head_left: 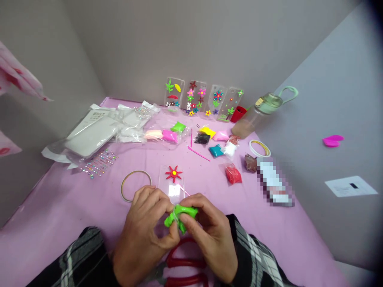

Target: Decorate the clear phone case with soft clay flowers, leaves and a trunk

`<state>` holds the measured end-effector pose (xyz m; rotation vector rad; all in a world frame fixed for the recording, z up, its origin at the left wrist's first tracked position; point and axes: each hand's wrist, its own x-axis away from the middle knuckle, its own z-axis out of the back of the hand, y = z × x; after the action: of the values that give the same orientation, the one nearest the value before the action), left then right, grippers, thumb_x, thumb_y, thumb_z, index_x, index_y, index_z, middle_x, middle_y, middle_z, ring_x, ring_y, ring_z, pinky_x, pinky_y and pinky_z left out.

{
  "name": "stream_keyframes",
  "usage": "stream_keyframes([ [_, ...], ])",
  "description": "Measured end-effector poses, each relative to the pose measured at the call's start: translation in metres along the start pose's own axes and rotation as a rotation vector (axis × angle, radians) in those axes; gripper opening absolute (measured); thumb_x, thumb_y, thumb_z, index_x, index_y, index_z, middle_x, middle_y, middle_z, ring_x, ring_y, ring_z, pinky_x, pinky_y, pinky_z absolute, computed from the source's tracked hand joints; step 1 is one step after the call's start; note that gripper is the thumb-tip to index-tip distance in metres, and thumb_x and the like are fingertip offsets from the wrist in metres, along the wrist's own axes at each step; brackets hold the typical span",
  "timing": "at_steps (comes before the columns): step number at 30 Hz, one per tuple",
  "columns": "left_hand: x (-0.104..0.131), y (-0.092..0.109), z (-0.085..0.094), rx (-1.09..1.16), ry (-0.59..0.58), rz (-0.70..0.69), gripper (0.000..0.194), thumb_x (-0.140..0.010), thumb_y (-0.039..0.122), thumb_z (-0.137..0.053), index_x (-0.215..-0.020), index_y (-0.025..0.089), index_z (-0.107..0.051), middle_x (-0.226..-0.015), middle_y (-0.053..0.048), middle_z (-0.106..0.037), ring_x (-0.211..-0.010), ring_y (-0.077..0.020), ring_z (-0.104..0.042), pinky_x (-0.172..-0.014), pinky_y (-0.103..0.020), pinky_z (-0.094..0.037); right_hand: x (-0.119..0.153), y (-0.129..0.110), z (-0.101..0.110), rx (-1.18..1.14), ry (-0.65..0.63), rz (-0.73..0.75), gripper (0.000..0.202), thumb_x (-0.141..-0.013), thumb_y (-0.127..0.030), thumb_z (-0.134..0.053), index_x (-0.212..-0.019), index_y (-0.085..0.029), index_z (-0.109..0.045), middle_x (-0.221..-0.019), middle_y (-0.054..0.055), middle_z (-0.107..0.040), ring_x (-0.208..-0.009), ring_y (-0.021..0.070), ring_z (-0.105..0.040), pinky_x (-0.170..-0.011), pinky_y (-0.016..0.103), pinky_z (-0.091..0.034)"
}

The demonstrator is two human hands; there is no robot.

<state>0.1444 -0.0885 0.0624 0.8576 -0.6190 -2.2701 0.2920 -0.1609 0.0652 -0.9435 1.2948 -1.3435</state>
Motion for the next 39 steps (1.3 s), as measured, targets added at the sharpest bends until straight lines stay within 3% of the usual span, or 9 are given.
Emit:
stream_keyframes([
  [5,-0.001,-0.007,0.009,0.116,0.04,0.106,0.015,-0.083,0.007,-0.054,-0.08,0.021,-0.056,-0.08,0.0,-0.055,-0.081,-0.0191,-0.052,-0.073,-0.033,-0.042,-0.005,-0.002,0.006,-0.103,-0.134,0.001,0.039,-0.088,-0.008,-0.062,-0.121,-0.03,-0.061,-0.11,0.003,-0.062,-0.1,0.0155,-0.062,-0.085,0.025,-0.054],
  [12,0.001,-0.014,0.011,0.394,0.002,0.217,0.025,-0.089,0.012,-0.062,-0.105,0.03,-0.067,-0.099,0.004,-0.069,-0.09,-0.0125,-0.065,-0.081,-0.021,-0.051,-0.007,0.0,0.012,-0.009,-0.078,0.071,0.034,-0.09,-0.006,-0.058,-0.117,-0.027,-0.063,-0.108,0.004,-0.064,-0.101,0.0161,-0.062,-0.084,0.026,-0.054],
  [17,0.0,-0.009,0.009,0.445,-0.057,0.276,0.02,-0.088,0.015,-0.064,-0.102,0.027,-0.068,-0.097,0.002,-0.071,-0.089,-0.0151,-0.068,-0.079,-0.023,-0.053,-0.004,-0.001,0.008,0.127,-0.063,0.158,0.03,-0.092,-0.007,-0.056,-0.116,-0.025,-0.061,-0.108,0.007,-0.065,-0.102,0.0191,-0.062,-0.086,0.032,-0.055],
  [24,0.002,-0.002,0.006,0.365,-0.074,0.185,0.018,-0.088,0.008,-0.055,-0.092,0.024,-0.063,-0.083,0.002,-0.065,-0.078,-0.0128,-0.063,-0.071,-0.022,-0.05,-0.002,-0.001,0.006,0.21,-0.111,0.222,0.024,-0.093,-0.007,-0.053,-0.11,-0.022,-0.06,-0.099,0.006,-0.063,-0.096,0.0188,-0.061,-0.084,0.033,-0.053],
  [27,0.003,-0.002,0.007,0.406,-0.09,0.198,0.016,-0.088,0.009,-0.054,-0.083,0.023,-0.062,-0.079,0.001,-0.063,-0.075,-0.0133,-0.062,-0.068,-0.023,-0.049,-0.004,-0.002,0.007,0.129,-0.133,0.165,0.02,-0.091,-0.008,-0.057,-0.104,-0.022,-0.063,-0.097,0.005,-0.064,-0.094,0.0182,-0.061,-0.084,0.033,-0.052],
  [29,0.002,-0.003,0.01,0.532,-0.104,0.284,0.016,-0.085,0.01,-0.057,-0.078,0.022,-0.063,-0.076,0.002,-0.061,-0.072,-0.0131,-0.06,-0.065,-0.022,-0.049,-0.006,-0.004,0.007,0.012,-0.125,0.062,0.015,-0.088,-0.01,-0.062,-0.098,-0.021,-0.065,-0.096,0.004,-0.064,-0.092,0.0176,-0.062,-0.082,0.031,-0.052],
  [32,-0.001,-0.008,0.017,0.929,-0.188,0.498,0.013,-0.08,0.013,-0.066,-0.072,0.022,-0.063,-0.072,0.003,-0.058,-0.062,-0.0113,-0.058,-0.054,-0.02,-0.05,-0.011,-0.009,0.01,-0.235,-0.127,-0.144,0.011,-0.081,-0.017,-0.073,-0.089,-0.02,-0.066,-0.087,0.002,-0.064,-0.079,0.0149,-0.061,-0.069,0.026,-0.052],
  [35,-0.005,-0.014,0.024,1.264,-0.204,0.696,0.015,-0.079,0.022,-0.074,-0.07,0.021,-0.063,-0.07,0.004,-0.055,-0.053,-0.0077,-0.053,-0.046,-0.017,-0.049,-0.015,-0.007,0.016,-0.42,-0.15,-0.274,0.021,-0.074,-0.027,-0.081,-0.086,-0.02,-0.065,-0.082,0.0,-0.064,-0.07,0.0124,-0.059,-0.061,0.023,-0.05],
  [39,-0.01,-0.018,0.029,1.39,-0.054,0.855,0.017,-0.082,0.028,-0.075,-0.098,0.027,-0.068,-0.077,0.004,-0.057,-0.052,-0.0044,-0.049,-0.049,-0.015,-0.048,-0.02,0.0,0.024,-0.522,-0.124,-0.34,0.029,-0.073,-0.031,-0.083,-0.09,-0.02,-0.062,-0.082,0.0,-0.065,-0.068,0.0128,-0.062,-0.066,0.027,-0.053],
])
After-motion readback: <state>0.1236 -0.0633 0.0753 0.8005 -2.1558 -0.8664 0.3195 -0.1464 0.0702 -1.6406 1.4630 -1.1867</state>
